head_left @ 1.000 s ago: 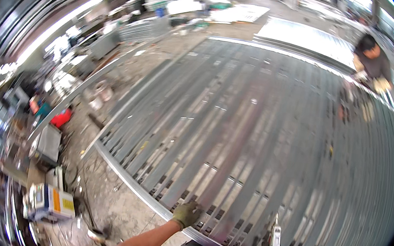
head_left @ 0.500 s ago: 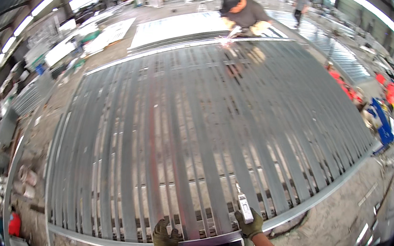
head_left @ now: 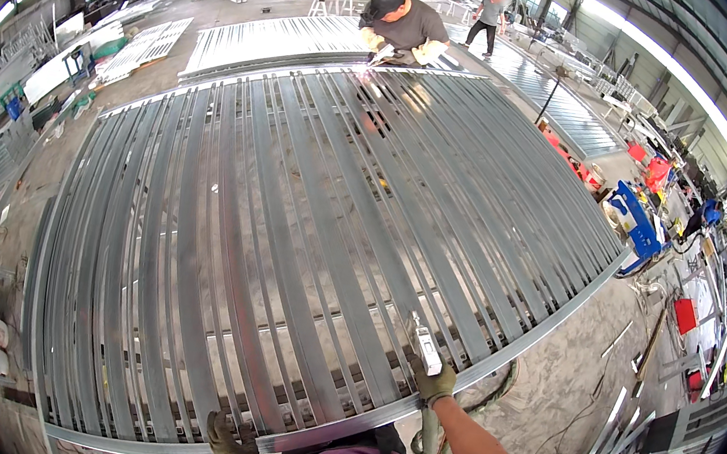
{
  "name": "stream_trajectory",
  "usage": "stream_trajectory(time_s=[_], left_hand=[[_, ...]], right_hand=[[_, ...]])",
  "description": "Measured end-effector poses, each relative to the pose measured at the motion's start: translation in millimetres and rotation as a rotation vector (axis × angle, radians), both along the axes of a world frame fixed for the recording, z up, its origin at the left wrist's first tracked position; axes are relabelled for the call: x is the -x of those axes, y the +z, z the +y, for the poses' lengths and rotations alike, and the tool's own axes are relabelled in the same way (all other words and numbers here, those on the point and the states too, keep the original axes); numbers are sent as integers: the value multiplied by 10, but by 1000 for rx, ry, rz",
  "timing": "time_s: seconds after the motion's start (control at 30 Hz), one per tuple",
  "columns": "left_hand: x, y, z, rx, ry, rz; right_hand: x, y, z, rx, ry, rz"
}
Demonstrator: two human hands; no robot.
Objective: The person welds a large metal frame using a handheld welding tool. They move along the frame, applying welds at multiple joints while wearing gloves. Another worker is visible in the background performing similar tasks.
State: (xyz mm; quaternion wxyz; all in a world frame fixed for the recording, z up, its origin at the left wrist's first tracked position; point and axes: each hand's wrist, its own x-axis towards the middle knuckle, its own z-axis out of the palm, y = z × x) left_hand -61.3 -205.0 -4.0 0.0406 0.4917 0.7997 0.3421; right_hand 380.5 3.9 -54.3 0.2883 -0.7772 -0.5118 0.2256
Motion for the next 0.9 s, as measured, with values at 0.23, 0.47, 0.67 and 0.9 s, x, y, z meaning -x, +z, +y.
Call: stream_trajectory(time_s=[0.23, 0.47, 0.67, 0.9], left_hand=[[553, -876, -1826, 276, 81, -52], [384, -623, -2511, 905, 206, -302], [440, -573, -2305, 878, 190, -317], [591, -543, -2104, 863, 126, -308]], right_hand=[[36, -38, 36, 16, -29, -59], [-215, -526, 37, 38, -64, 28], [-151, -415, 88, 34, -80, 22], [-58, -211, 51, -20, -65, -35]])
